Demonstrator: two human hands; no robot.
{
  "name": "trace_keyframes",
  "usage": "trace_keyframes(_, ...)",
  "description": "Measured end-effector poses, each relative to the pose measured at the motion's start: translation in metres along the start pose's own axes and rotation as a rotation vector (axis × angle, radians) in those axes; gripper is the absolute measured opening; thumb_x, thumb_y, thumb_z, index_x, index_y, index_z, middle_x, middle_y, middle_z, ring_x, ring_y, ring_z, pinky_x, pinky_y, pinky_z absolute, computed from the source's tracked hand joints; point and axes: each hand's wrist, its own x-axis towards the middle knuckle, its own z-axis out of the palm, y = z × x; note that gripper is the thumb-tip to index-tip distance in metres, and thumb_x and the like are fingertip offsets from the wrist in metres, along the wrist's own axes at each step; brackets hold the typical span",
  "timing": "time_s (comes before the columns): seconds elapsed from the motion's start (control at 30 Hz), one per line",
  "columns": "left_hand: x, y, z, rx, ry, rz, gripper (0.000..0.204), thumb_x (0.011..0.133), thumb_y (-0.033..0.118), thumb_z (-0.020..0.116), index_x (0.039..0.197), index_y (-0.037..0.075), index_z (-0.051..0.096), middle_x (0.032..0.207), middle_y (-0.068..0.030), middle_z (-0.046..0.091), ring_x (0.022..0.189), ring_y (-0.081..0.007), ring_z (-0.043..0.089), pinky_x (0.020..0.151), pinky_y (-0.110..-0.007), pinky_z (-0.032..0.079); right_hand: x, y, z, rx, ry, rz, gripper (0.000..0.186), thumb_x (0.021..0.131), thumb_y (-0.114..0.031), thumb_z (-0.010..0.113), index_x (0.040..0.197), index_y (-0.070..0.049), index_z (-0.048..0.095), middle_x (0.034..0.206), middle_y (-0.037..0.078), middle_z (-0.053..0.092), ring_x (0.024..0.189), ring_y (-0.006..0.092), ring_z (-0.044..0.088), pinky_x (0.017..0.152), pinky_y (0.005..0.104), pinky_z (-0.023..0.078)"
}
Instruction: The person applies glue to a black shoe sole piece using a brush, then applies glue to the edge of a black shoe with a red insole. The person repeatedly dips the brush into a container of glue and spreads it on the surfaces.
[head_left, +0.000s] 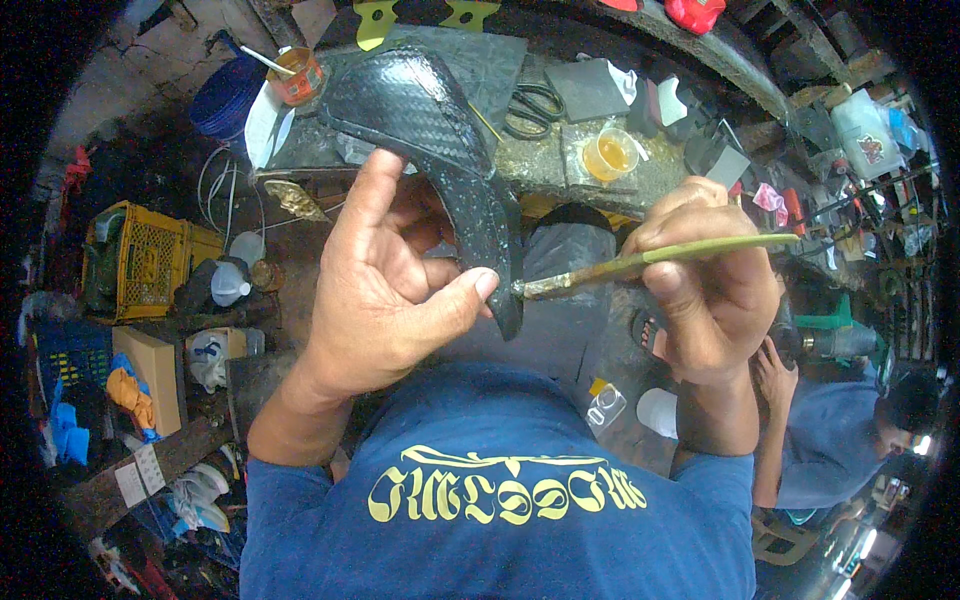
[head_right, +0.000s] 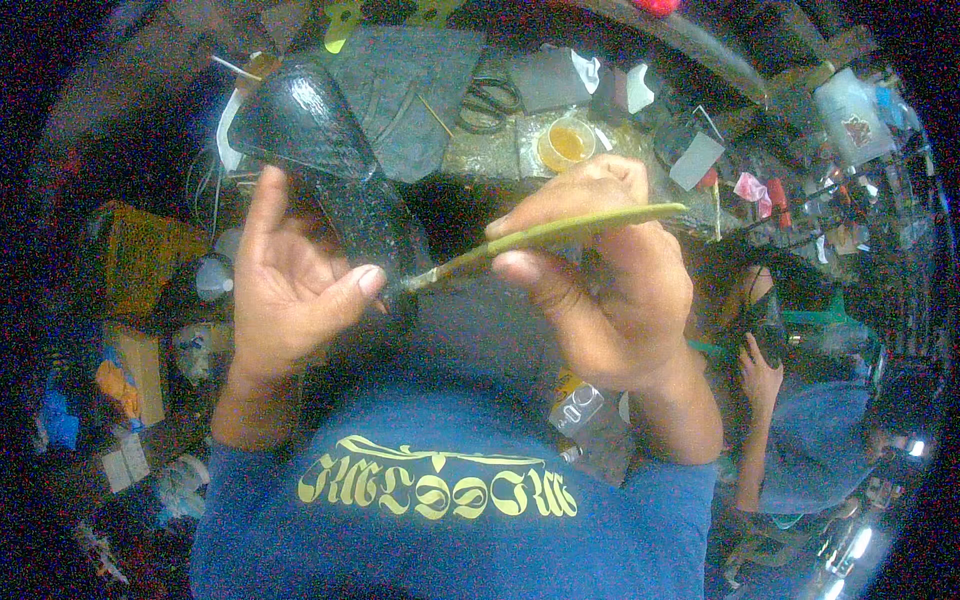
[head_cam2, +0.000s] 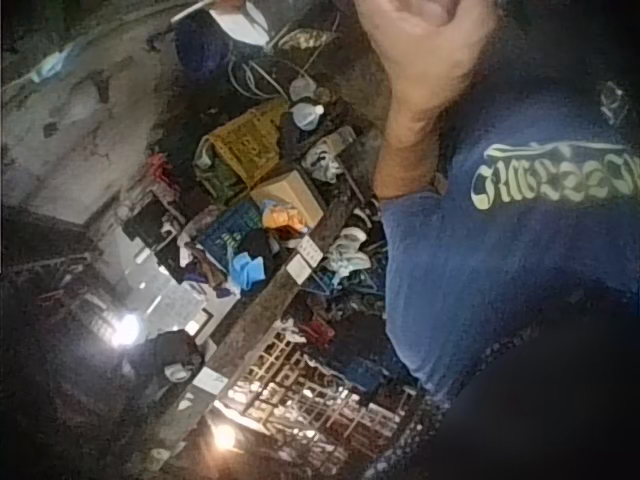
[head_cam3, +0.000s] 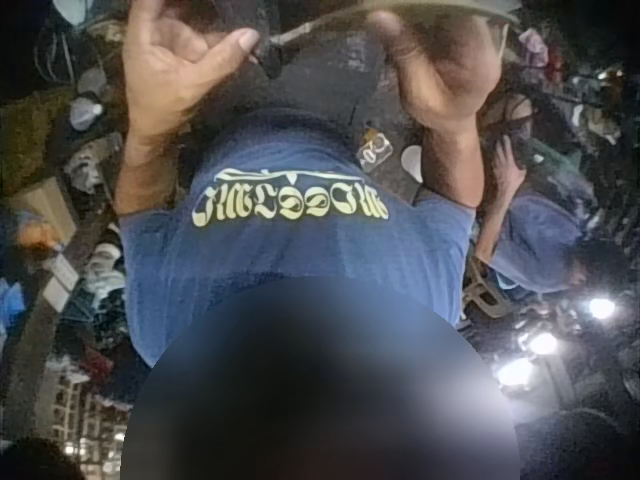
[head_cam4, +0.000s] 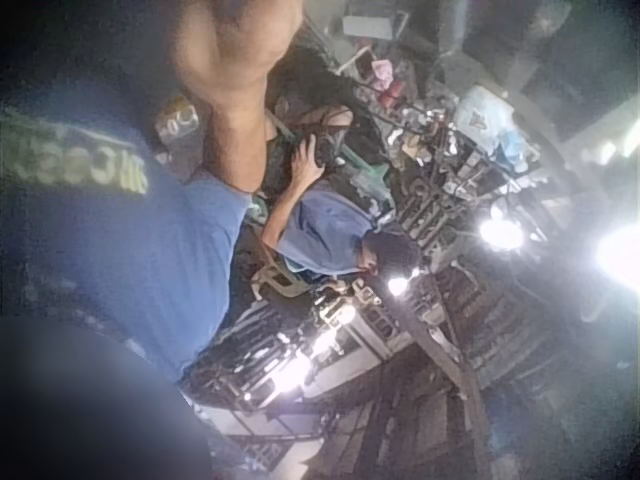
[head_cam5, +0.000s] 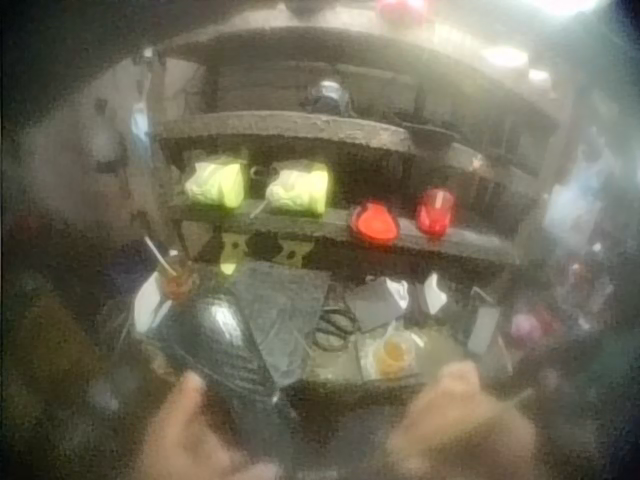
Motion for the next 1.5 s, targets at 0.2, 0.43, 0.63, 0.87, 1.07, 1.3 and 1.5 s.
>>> trace_keyframes(0.2,0.001,0.000,0.001,0.002,0.014,0.024,0.092,0.079,-0.016,0.062,0.154,0.006,0.012,0.134,-0.0198,0.048,0.112,-0.0248,0.059,0.072,-0.032,0.062,-0.001,-0.004,0.000,0.005,-0.012,0.018,0.021,0.075,-0.006,0.077,0.094,-0.003,0.068,0.087,0.008,0.069,0.080,0.0256,0.062,0.081,0.0386,0.042)
trace_keyframes(0.43,0.003,0.000,-0.002,0.026,0.035,0.006,0.093,0.080,-0.016,0.063,0.154,0.006,0.011,0.132,-0.0201,0.048,0.111,-0.0255,0.059,0.070,-0.034,0.064,0.001,-0.005,0.000,-0.035,-0.051,-0.043,0.020,0.075,-0.008,0.078,0.092,-0.006,0.068,0.087,0.005,0.069,0.077,0.0234,0.063,0.081,0.0381,0.040)
trace_keyframes(0.63,0.005,-0.005,-0.003,-0.013,0.066,0.048,0.095,0.081,-0.015,0.063,0.154,0.006,0.007,0.132,-0.0207,0.047,0.113,-0.0271,0.057,0.069,-0.036,0.064,0.002,-0.007,-0.002,-0.107,-0.092,-0.095,0.021,0.075,-0.010,0.079,0.093,-0.009,0.069,0.088,0.003,0.069,0.079,0.0229,0.061,0.083,0.0387,0.039)
trace_keyframes(0.87,0.010,-0.001,-0.001,-0.022,0.092,0.029,0.093,0.081,-0.014,0.064,0.153,0.002,0.006,0.129,-0.0209,0.048,0.111,-0.0275,0.058,0.068,-0.037,0.064,0.003,-0.012,-0.001,-0.182,-0.112,-0.120,0.023,0.071,-0.012,0.081,0.092,-0.014,0.071,0.085,-0.001,0.069,0.079,0.0204,0.060,0.082,0.0388,0.038)
trace_keyframes(1.07,0.014,0.001,-0.003,-0.061,0.115,-0.002,0.091,0.081,-0.012,0.066,0.150,-0.002,0.007,0.127,-0.0214,0.049,0.109,-0.0275,0.059,0.067,-0.038,0.065,-0.001,-0.018,-0.001,-0.126,-0.101,-0.150,0.017,0.071,-0.012,0.080,0.085,-0.016,0.072,0.085,-0.002,0.071,0.077,0.0178,0.061,0.081,0.0373,0.039)
trace_keyframes(1.3,0.011,-0.004,-0.005,-0.066,0.118,0.028,0.095,0.081,-0.011,0.067,0.150,-0.002,0.003,0.126,-0.0216,0.049,0.109,-0.0276,0.059,0.067,-0.037,0.064,-0.006,0.006,0.003,0.099,0.093,-0.118,0.018,0.083,-0.007,0.072,0.100,-0.005,0.065,0.087,0.007,0.070,0.077,0.0207,0.062,0.080,0.0373,0.043)
trace_keyframes(1.5,0.008,-0.005,-0.007,-0.124,0.117,0.002,0.099,0.080,-0.011,0.069,0.153,0.001,0.003,0.129,-0.0216,0.049,0.114,-0.0289,0.057,0.079,-0.040,0.061,-0.013,0.006,0.003,0.375,0.069,0.048,0.022,0.087,-0.012,0.071,0.105,-0.002,0.063,0.093,0.009,0.068,0.083,0.0177,0.062,0.077,0.0334,0.049)
